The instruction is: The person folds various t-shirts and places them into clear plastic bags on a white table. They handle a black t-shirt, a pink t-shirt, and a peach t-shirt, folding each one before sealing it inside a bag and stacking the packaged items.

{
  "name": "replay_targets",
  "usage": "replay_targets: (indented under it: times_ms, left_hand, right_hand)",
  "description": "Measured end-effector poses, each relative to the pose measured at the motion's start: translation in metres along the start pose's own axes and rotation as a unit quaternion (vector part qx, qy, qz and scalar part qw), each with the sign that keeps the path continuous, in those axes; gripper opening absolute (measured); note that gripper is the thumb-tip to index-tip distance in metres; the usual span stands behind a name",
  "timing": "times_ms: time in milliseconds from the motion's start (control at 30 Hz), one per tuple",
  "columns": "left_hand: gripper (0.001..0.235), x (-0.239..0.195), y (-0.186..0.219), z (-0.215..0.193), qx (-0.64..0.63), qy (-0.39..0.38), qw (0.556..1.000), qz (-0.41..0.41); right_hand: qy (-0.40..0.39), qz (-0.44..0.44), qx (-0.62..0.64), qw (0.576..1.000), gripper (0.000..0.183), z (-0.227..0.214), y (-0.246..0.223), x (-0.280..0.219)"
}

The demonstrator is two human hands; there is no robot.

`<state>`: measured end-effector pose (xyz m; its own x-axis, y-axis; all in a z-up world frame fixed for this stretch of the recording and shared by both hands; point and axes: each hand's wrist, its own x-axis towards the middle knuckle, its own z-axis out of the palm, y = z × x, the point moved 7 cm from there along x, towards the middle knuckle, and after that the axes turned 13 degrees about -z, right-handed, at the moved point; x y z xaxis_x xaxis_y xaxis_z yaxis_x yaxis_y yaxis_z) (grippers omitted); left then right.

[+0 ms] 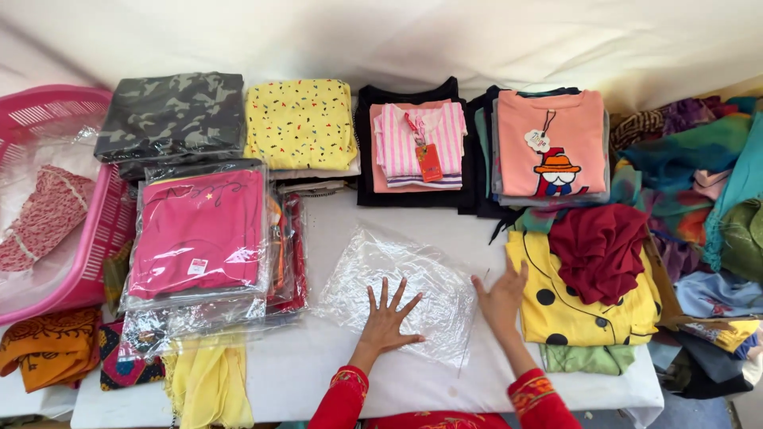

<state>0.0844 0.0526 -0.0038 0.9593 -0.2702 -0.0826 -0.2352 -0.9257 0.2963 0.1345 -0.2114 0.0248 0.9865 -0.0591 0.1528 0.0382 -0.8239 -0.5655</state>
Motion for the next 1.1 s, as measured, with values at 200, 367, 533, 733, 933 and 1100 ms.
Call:
replay_targets:
  times_ms: [200,367,533,733,933,1100]
  left_hand:
    - [0.106,0.000,0.000,-0.007,-0.018,-0.059,0.998,-0.025]
    - [0.104,0.000,0.001,-0.025,-0.048,-0.071,0.995,-0.056]
    - [0.065,0.021,-0.042,-0.039,-0.192,0.088,0.965,-0.156]
    - [0.043,0.074,-0.111,-0.043,-0.129,0.217,0.944,-0.211]
    - [0.063,0.092,-0.144,-0.049,0.008,0.090,0.955,-0.282]
    - [0.070,0.087,-0.147,-0.048,0.052,0.124,0.952,-0.276]
  right_hand:
    - [-0.086,-0.372,-0.213,0.899,0.069,0.075,-0.117,-0.025]
    - [-0.138,-0.252,-0.202,0.936,0.081,0.084,-0.106,-0.002]
    - [-0.112,-0.135,-0.210,0.962,0.085,0.088,-0.054,-0.005]
    - [-0.047,-0.182,-0.181,0.965,0.085,0.075,-0.062,-0.010]
    - [-0.005,-0.202,-0.184,0.962,0.082,0.072,-0.068,-0.007]
    - [-0.002,-0.208,-0.200,0.958,0.083,0.071,-0.068,-0.007]
